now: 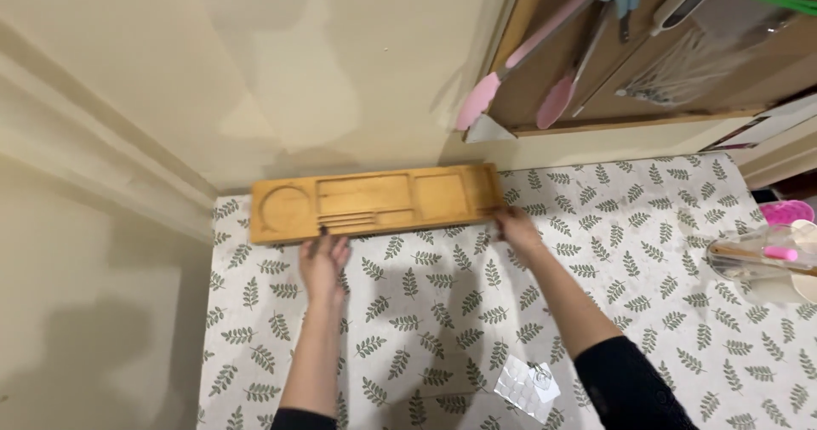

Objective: Cleaning a table, wiping down an object, and organizing items into a wooden tray.

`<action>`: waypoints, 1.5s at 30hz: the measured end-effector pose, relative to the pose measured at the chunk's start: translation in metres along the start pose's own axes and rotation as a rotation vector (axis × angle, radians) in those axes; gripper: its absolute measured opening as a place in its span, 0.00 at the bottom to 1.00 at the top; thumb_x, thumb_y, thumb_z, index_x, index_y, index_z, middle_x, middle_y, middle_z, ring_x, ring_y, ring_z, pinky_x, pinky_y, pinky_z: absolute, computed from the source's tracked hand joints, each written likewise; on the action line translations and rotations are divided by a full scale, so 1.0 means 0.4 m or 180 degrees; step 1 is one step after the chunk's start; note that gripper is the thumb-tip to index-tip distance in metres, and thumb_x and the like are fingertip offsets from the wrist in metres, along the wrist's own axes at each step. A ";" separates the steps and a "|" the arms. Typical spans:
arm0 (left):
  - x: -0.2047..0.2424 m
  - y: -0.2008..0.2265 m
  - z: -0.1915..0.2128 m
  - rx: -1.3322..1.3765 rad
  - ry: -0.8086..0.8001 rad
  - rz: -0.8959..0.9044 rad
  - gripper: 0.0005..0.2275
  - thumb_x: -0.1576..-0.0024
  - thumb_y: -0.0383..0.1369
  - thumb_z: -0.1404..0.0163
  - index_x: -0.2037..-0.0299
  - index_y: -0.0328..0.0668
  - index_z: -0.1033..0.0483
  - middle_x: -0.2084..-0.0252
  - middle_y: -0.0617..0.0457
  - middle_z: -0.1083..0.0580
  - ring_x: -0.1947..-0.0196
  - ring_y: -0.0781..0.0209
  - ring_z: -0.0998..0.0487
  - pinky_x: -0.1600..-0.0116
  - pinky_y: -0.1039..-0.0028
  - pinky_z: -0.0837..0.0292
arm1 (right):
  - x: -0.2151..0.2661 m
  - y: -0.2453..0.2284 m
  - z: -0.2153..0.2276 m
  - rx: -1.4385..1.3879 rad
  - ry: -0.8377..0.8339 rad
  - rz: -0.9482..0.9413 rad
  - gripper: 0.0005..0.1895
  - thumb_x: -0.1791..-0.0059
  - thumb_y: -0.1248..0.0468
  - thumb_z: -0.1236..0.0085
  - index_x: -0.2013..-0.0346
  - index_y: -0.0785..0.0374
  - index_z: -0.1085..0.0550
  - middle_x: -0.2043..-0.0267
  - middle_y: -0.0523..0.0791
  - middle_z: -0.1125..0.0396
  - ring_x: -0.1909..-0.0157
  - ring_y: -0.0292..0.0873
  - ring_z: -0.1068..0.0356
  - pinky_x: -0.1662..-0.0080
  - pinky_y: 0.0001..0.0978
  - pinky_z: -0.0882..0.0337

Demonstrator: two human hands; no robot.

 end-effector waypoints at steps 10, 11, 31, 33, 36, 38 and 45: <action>-0.008 -0.216 -0.091 0.0088 -0.0138 0.0890 0.23 0.41 0.34 0.46 0.36 0.48 0.40 0.48 0.50 0.24 0.51 0.57 0.21 0.52 0.69 0.21 | -0.056 0.056 0.190 -0.0082 0.0503 -0.0147 0.16 0.44 0.62 0.56 0.46 0.71 0.33 0.67 0.48 0.35 0.69 0.43 0.35 0.65 0.37 0.31; -0.019 -0.223 -0.098 0.0146 -0.0122 0.0952 0.23 0.40 0.34 0.47 0.36 0.50 0.40 0.48 0.50 0.24 0.52 0.58 0.21 0.52 0.69 0.21 | -0.054 0.042 0.182 -0.0145 0.0487 -0.0110 0.15 0.44 0.63 0.58 0.46 0.69 0.33 0.68 0.50 0.33 0.70 0.45 0.34 0.66 0.37 0.32; -0.043 -0.229 -0.103 -0.0149 -0.0072 0.0600 0.13 0.40 0.36 0.47 0.47 0.55 0.35 0.54 0.55 0.25 0.65 0.61 0.22 0.66 0.72 0.28 | -0.115 0.034 0.161 0.0215 0.0877 0.0015 0.19 0.47 0.60 0.50 0.46 0.70 0.30 0.67 0.49 0.31 0.68 0.45 0.31 0.67 0.38 0.28; -0.033 -0.224 -0.091 -0.0158 -0.0121 0.0531 0.14 0.39 0.38 0.46 0.47 0.55 0.35 0.55 0.54 0.25 0.66 0.60 0.23 0.69 0.73 0.32 | -0.082 0.009 0.163 0.0269 0.0828 0.0050 0.20 0.48 0.60 0.48 0.47 0.72 0.31 0.68 0.51 0.31 0.69 0.47 0.31 0.68 0.40 0.27; -0.041 -0.205 -0.064 -0.0277 -0.0325 0.0740 0.16 0.40 0.40 0.46 0.47 0.50 0.36 0.53 0.58 0.24 0.65 0.65 0.22 0.68 0.75 0.24 | -0.023 -0.028 0.189 0.0432 0.1566 0.0106 0.29 0.50 0.58 0.38 0.48 0.76 0.41 0.63 0.49 0.35 0.66 0.43 0.29 0.67 0.40 0.22; -0.006 -0.125 -0.037 -0.0576 -0.0225 0.0270 0.27 0.37 0.46 0.42 0.37 0.38 0.40 0.52 0.50 0.29 0.63 0.60 0.22 0.64 0.70 0.25 | -0.042 0.041 0.225 -0.0551 0.0984 0.0035 0.13 0.51 0.70 0.53 0.57 0.80 0.32 0.64 0.54 0.35 0.68 0.48 0.35 0.63 0.46 0.28; 0.400 -0.041 0.219 -0.0936 0.0348 -0.0545 0.31 0.35 0.40 0.51 0.26 0.39 0.53 0.35 0.46 0.32 0.50 0.59 0.21 0.49 0.71 0.23 | 0.292 0.068 0.287 -0.3230 -0.0695 -0.0816 0.20 0.62 0.74 0.62 0.57 0.81 0.34 0.59 0.58 0.35 0.59 0.52 0.34 0.42 0.49 0.29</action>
Point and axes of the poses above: each hand's wrist, its own x-axis away from the middle knuckle, its own z-axis out of the back of the hand, y = z × x, the point moved 2 cm from there along -x, towards the middle knuckle
